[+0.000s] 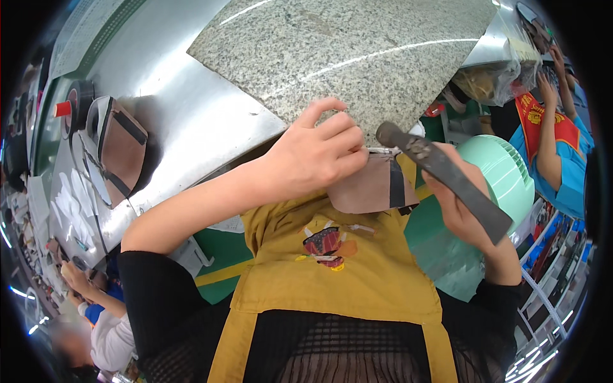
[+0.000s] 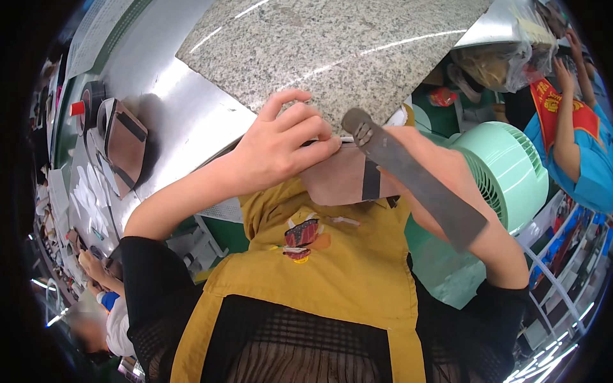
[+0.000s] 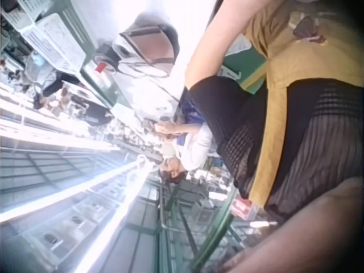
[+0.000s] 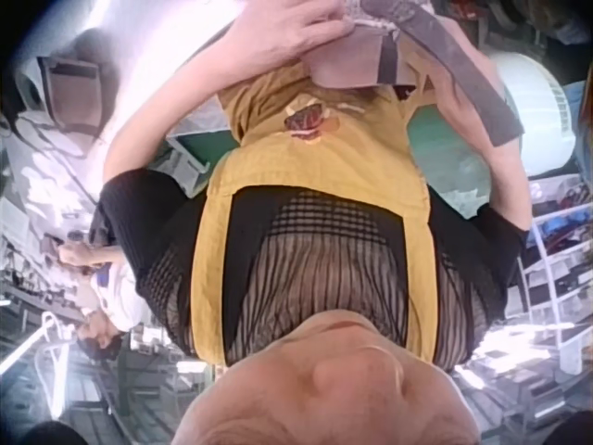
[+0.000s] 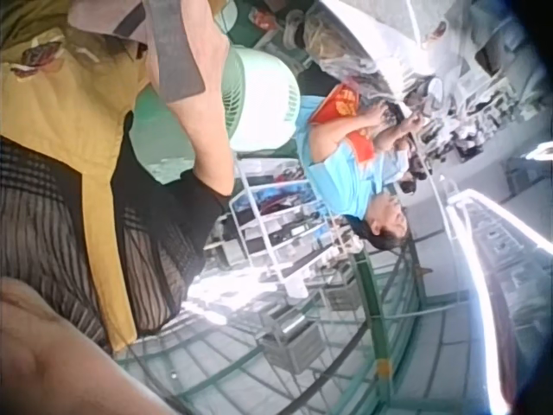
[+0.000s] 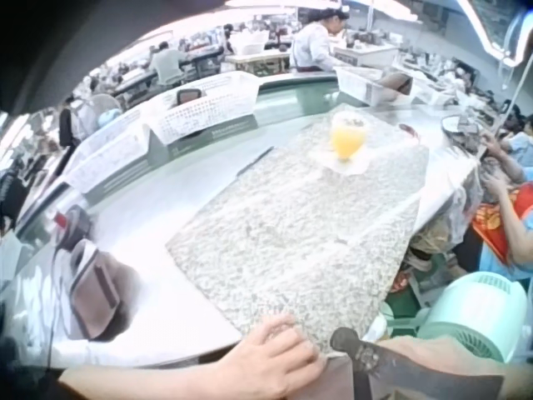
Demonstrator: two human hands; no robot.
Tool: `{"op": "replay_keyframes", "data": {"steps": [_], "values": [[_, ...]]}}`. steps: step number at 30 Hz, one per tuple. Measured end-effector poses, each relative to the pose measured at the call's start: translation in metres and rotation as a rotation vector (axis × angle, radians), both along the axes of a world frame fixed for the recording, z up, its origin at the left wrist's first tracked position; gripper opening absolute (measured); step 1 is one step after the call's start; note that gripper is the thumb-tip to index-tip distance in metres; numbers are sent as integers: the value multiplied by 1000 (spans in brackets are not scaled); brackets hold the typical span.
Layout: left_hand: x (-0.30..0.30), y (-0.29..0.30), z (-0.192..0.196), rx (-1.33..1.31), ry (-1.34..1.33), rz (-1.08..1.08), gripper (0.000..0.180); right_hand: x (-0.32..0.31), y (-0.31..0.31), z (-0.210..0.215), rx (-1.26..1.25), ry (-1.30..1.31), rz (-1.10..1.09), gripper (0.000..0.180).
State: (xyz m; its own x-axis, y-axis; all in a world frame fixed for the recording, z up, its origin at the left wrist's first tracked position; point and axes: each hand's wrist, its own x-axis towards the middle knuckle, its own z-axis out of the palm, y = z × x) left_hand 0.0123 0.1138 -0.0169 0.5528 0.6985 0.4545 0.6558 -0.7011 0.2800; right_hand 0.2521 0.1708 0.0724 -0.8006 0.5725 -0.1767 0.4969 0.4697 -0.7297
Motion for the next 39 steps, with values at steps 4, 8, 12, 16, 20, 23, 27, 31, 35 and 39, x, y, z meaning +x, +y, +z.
{"op": "replay_keyframes", "data": {"steps": [4, 8, 12, 16, 20, 23, 27, 31, 35, 39], "values": [[1, -2, -2, 80, 35, 1, 19, -5, 3, -1, -99, -58, 61, 26], [0, -2, -6, 126, 46, -6, 19, -8, 4, 10, -109, -23, -11, 27], [2, -5, -3, -44, -66, 83, 19, -11, 2, -2, -18, -116, 120, 28], [-10, -2, -2, -215, -152, 58, 20, -14, 2, 6, -152, -93, 54, 19], [-11, -6, -6, -57, -55, -7, 25, -15, 5, 8, -140, -4, 14, 16], [-10, -6, -7, -2, -72, -12, 25, -14, 3, 1, -70, -57, 77, 17], [-10, -8, -8, 43, -32, -4, 22, -19, 8, 11, -151, -66, 53, 21], [-6, -13, -7, 29, -50, 44, 20, -21, 4, 6, -71, -92, 135, 36], [-10, -10, -3, -208, -160, 156, 20, -26, 4, 5, -41, -187, 155, 23], [-12, -9, -8, -68, -158, 63, 15, -23, 5, 7, -202, -98, 41, 14]]}}
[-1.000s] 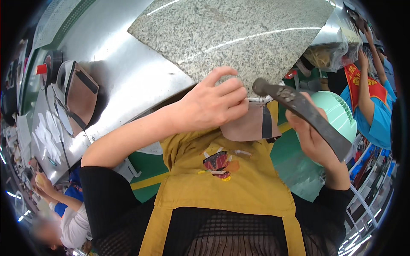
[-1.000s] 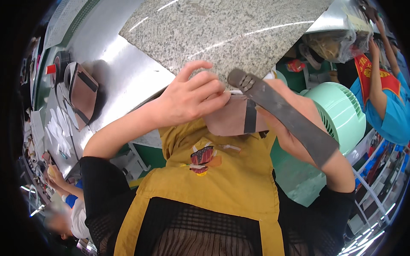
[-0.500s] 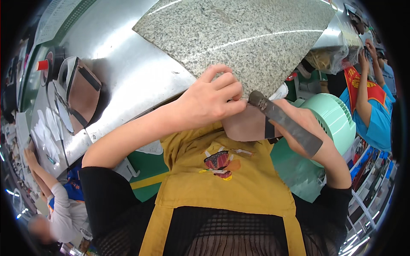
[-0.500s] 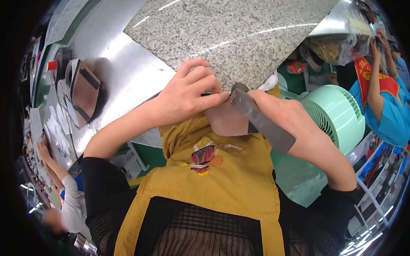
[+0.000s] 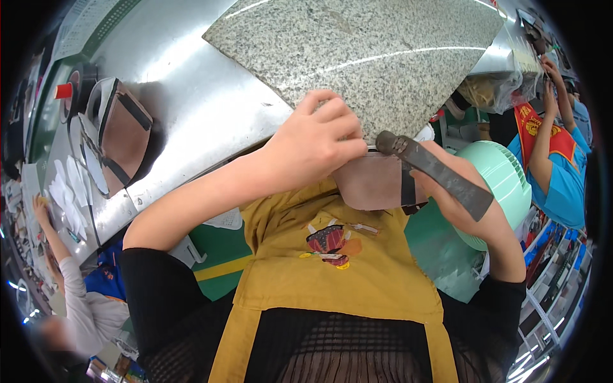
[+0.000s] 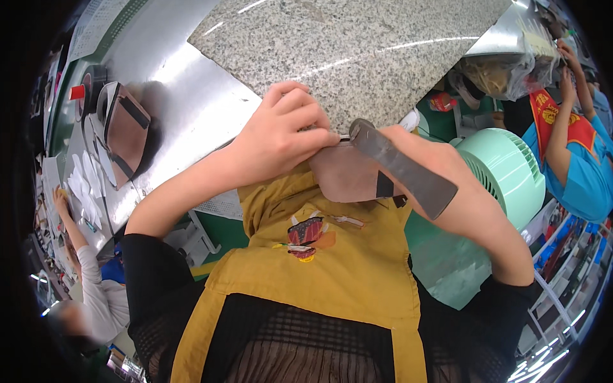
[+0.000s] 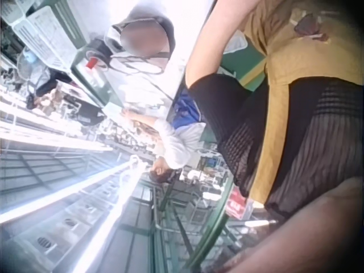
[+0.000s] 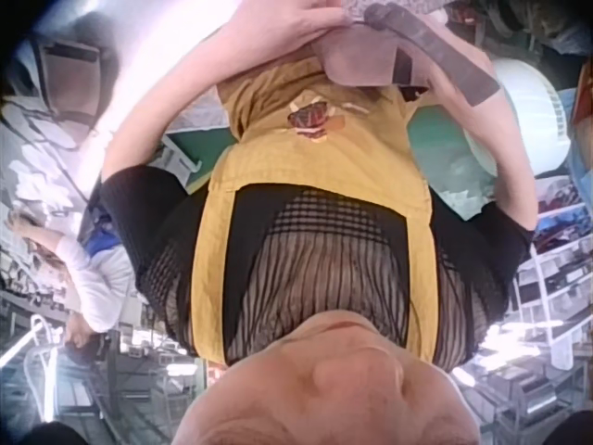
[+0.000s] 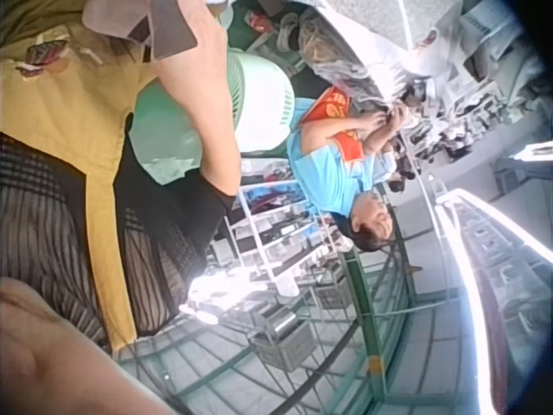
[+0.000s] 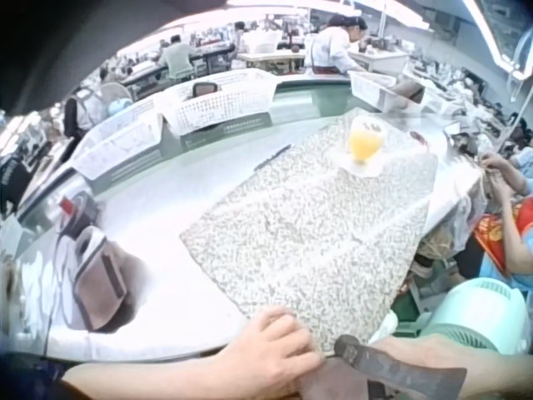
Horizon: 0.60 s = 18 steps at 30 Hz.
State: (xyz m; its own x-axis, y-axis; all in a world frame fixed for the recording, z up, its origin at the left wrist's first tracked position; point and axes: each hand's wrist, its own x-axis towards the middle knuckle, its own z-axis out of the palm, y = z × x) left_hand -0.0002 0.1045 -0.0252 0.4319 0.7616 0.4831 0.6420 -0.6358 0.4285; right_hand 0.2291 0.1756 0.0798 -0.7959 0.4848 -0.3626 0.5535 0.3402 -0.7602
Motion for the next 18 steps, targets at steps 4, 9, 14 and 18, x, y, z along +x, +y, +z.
{"op": "replay_keyframes", "data": {"steps": [4, 9, 14, 18], "values": [[-2, -2, 1, 97, 129, -46, 24, 1, 0, 2, 112, 132, 40, 20], [-3, -2, -3, 69, 67, -21, 26, -3, -4, 3, 134, -33, 134, 32], [-2, -1, 2, 160, 150, -10, 25, -2, -9, -4, 194, 121, 2, 26], [2, -12, 2, -76, -24, 108, 26, -7, -10, -4, 91, 15, 56, 25]]}}
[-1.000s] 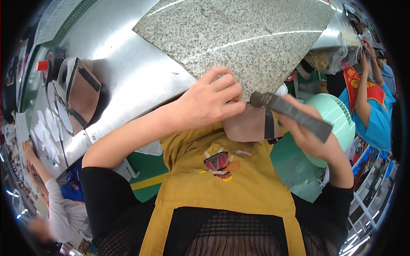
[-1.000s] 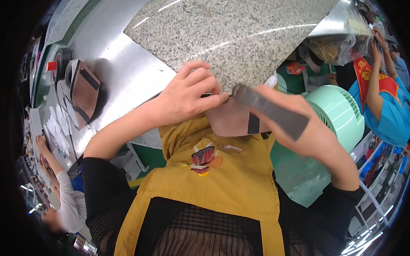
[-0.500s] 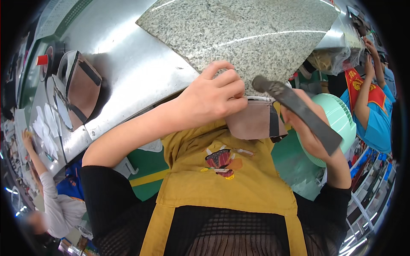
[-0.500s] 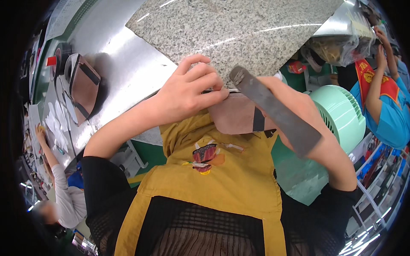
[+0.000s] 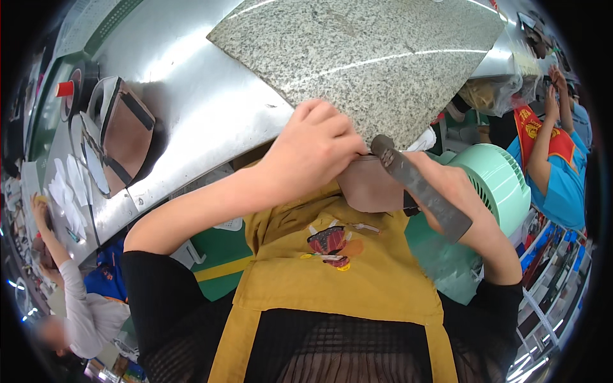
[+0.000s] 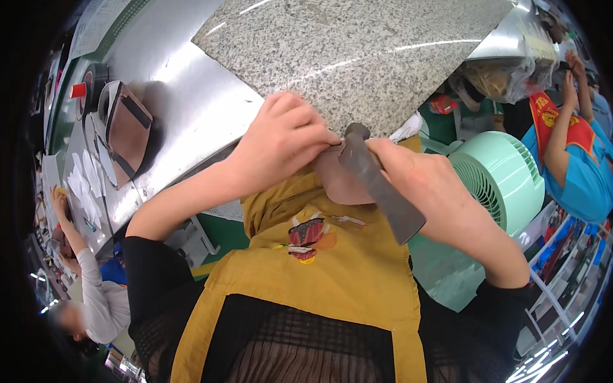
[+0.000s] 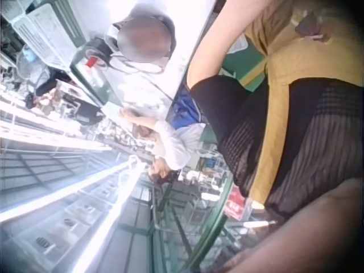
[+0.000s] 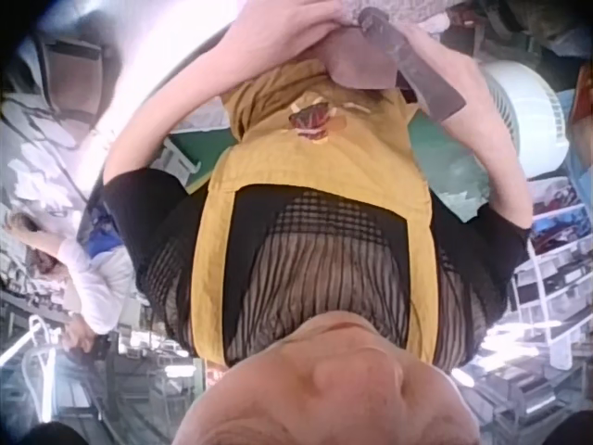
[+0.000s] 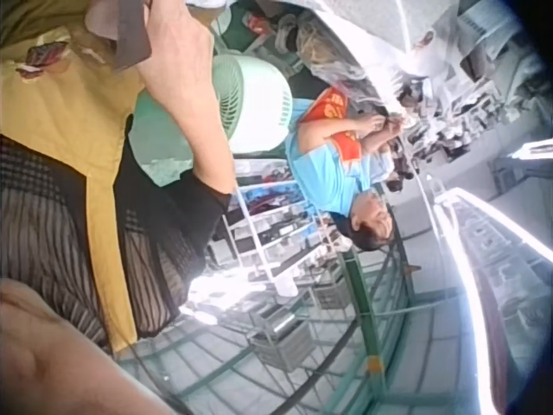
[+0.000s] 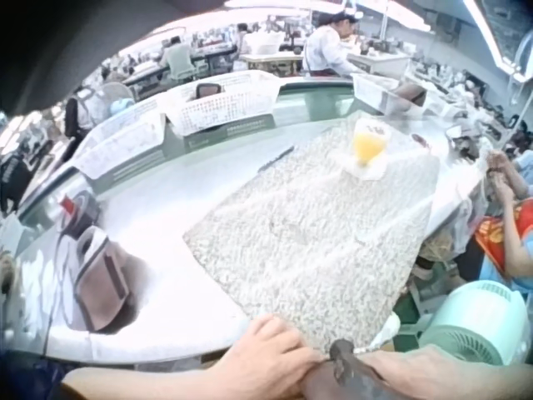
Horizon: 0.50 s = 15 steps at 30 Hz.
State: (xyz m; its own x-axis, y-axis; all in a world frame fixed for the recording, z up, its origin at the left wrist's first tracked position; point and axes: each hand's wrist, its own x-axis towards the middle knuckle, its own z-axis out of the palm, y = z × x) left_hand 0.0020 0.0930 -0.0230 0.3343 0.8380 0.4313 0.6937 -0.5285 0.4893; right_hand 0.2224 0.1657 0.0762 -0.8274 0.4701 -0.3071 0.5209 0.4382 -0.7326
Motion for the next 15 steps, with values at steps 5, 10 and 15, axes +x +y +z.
{"op": "replay_keyframes", "data": {"steps": [5, 10, 15], "values": [[-5, 0, -5, 118, 50, -57, 24, 3, 4, 1, 10, 14, -25, 21], [-2, -3, -1, 195, 160, -79, 21, -1, -1, -1, 76, 21, 35, 23], [-5, -2, -1, 146, 116, -68, 20, -4, 3, 8, -18, 30, 4, 30]]}}
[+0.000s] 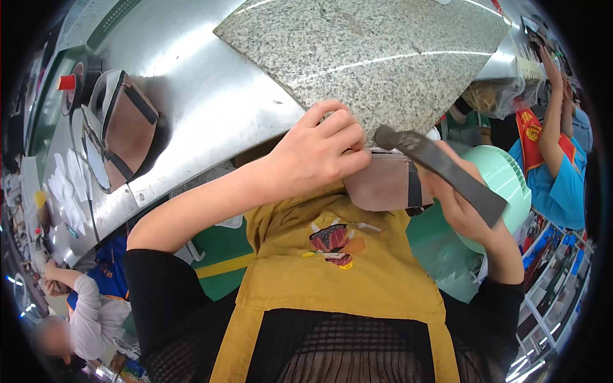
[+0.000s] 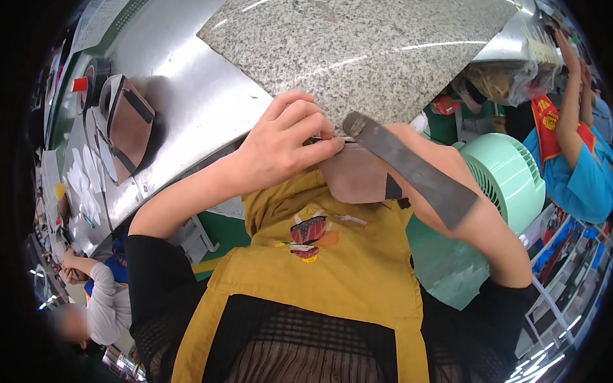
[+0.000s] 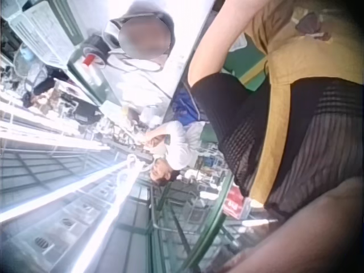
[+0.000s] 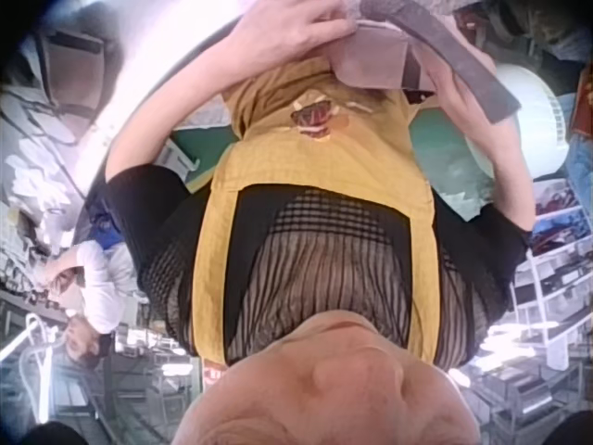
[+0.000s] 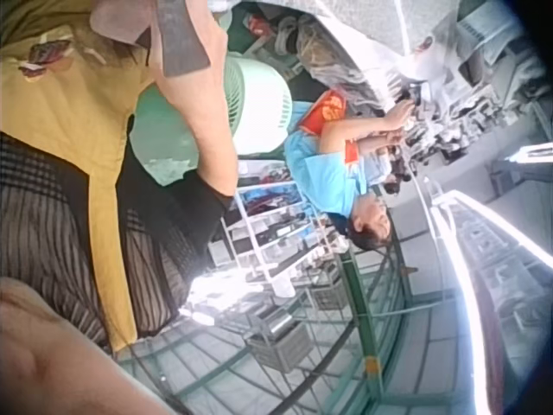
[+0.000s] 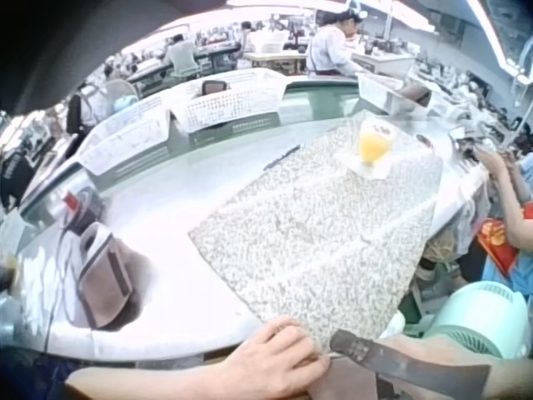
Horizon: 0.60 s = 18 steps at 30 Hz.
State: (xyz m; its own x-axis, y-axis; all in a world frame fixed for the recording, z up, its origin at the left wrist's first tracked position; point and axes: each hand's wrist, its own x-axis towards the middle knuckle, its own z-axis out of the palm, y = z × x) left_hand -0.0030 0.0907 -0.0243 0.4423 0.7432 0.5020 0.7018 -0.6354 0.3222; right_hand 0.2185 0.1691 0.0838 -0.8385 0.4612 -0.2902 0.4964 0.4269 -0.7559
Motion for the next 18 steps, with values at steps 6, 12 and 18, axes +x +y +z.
{"op": "replay_keyframes", "data": {"steps": [6, 12, 18], "values": [[1, -3, -3, -113, -83, 74, 23, 0, -6, -8, 47, -90, 49, 32], [-3, 0, -7, -5, -59, -5, 24, 0, -2, -1, -43, -55, -54, 23], [-4, 1, -6, 62, -25, -57, 23, -3, 0, -7, 36, 48, 60, 20]]}}
